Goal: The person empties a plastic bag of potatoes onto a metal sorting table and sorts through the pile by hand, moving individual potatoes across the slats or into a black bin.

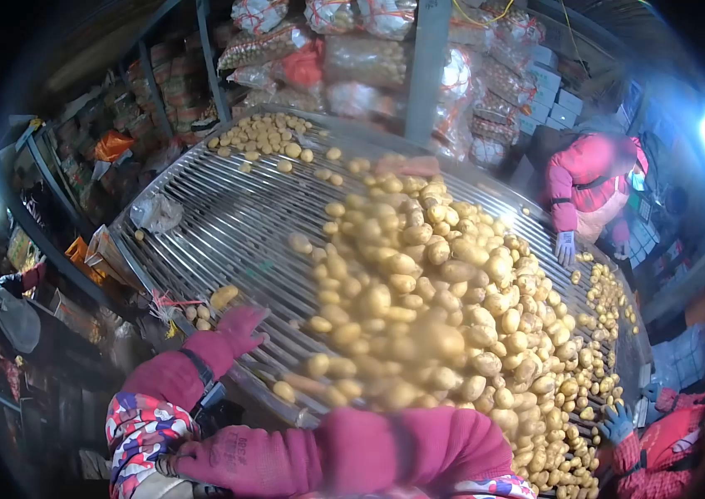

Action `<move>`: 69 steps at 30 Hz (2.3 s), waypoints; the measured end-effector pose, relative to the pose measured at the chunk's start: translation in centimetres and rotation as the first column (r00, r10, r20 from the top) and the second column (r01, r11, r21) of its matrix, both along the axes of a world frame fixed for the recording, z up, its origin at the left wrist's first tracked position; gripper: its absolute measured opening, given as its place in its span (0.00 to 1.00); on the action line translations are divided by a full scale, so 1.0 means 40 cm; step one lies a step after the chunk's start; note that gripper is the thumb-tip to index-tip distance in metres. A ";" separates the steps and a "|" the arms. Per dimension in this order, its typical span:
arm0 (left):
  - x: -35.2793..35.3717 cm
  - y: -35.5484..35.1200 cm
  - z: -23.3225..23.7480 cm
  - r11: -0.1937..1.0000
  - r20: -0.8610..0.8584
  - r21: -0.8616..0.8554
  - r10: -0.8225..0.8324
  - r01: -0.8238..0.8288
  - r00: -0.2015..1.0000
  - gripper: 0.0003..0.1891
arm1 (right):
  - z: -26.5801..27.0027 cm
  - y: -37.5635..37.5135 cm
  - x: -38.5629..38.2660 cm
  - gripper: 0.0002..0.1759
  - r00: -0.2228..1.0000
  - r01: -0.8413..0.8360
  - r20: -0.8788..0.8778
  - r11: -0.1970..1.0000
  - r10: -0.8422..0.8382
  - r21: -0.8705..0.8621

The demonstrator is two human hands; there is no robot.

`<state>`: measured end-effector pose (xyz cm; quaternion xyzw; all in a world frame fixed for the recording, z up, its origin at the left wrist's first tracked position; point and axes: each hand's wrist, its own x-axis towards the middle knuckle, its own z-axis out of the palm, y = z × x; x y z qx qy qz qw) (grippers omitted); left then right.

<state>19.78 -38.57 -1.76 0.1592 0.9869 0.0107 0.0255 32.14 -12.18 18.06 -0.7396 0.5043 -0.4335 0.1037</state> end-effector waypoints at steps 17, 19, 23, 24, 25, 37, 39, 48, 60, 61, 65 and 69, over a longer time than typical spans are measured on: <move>-0.001 0.008 -0.005 0.991 -0.007 0.030 0.132 -0.131 0.991 0.33 | -0.001 0.017 0.033 0.28 1.000 -0.023 0.008 0.999 0.023 0.027; -0.001 0.012 -0.005 0.989 -0.005 0.031 0.141 -0.141 0.990 0.33 | 0.002 0.021 0.038 0.27 0.999 -0.039 0.039 0.999 0.038 0.028; 0.007 0.004 -0.030 0.982 -0.088 0.086 0.174 -0.167 0.981 0.32 | 0.015 0.071 0.035 0.25 0.985 -0.095 0.142 0.995 0.094 -0.003; -0.001 0.007 -0.037 0.974 -0.055 0.062 0.220 -0.217 0.974 0.32 | 0.022 0.092 0.030 0.25 0.980 -0.104 0.168 0.995 0.104 -0.006; -0.003 0.007 -0.044 0.970 -0.067 0.045 0.242 -0.239 0.968 0.31 | 0.031 0.114 0.027 0.25 0.975 -0.115 0.189 0.993 0.116 -0.016; 0.011 0.134 -0.007 0.954 -0.046 -0.098 0.280 -0.284 0.959 0.23 | 0.082 0.284 0.042 0.20 0.929 -0.191 0.280 0.961 0.242 -0.199; 0.019 0.195 0.110 0.968 0.137 -0.102 0.240 -0.227 0.961 0.21 | 0.076 0.296 0.050 0.19 0.919 -0.220 0.280 0.950 0.279 -0.223; -0.090 0.631 0.054 0.893 -0.456 0.310 -0.163 0.327 0.875 0.31 | -0.017 0.447 0.039 0.12 0.932 0.145 0.333 0.989 -0.143 0.019; -0.042 0.753 -0.029 0.948 -0.387 0.135 -0.218 0.289 0.896 0.26 | -0.239 0.739 0.053 0.14 0.456 0.823 -0.087 0.383 -0.886 0.420; -0.045 0.753 -0.022 0.943 -0.388 0.154 -0.217 0.295 0.896 0.26 | -0.238 0.751 0.054 0.15 0.444 0.813 -0.055 0.376 -0.894 0.444; -0.046 0.747 -0.017 0.929 -0.376 0.188 -0.232 0.319 0.897 0.25 | -0.264 0.792 0.088 0.18 0.220 0.903 -0.016 0.197 -0.975 0.381; -0.048 0.742 -0.015 0.903 -0.391 0.250 -0.235 0.349 0.890 0.25 | -0.261 0.880 0.049 0.17 -0.149 0.945 0.007 -0.141 -0.989 0.297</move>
